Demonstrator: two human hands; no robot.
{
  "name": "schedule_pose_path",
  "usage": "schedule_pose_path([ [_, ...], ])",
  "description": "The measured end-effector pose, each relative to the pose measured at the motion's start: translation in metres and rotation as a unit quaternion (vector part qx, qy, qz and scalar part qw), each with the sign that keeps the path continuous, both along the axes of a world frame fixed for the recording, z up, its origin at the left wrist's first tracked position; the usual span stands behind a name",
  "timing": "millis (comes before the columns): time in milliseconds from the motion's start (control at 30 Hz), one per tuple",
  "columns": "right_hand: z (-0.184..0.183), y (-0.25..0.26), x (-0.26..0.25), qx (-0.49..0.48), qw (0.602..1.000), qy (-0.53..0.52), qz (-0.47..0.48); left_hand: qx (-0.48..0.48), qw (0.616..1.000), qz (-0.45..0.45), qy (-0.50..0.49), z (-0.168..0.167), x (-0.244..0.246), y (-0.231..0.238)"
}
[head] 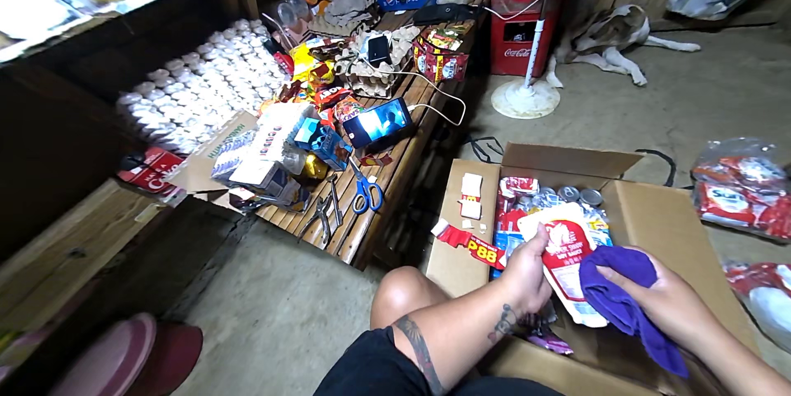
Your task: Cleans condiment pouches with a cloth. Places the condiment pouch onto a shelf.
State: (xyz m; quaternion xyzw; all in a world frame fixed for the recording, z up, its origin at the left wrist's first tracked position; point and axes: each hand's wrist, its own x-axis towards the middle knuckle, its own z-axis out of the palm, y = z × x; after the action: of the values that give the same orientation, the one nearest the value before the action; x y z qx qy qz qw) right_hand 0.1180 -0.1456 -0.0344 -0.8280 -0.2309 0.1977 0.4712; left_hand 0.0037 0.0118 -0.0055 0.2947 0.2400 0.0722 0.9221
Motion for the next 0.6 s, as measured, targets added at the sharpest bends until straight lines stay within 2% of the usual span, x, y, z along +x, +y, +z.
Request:
schedule_pose_path([
  [367,-0.0008,0.0001,0.0016,0.006,1.0,-0.007,0.0,0.005,1.0,0.0,0.003,0.0,-0.0003,-0.0002],
  [600,0.0042,-0.0003,0.0044,0.053,0.997,0.011,-0.063,0.021,1.0,-0.006,0.002,0.0011,-0.0008,-0.0011],
])
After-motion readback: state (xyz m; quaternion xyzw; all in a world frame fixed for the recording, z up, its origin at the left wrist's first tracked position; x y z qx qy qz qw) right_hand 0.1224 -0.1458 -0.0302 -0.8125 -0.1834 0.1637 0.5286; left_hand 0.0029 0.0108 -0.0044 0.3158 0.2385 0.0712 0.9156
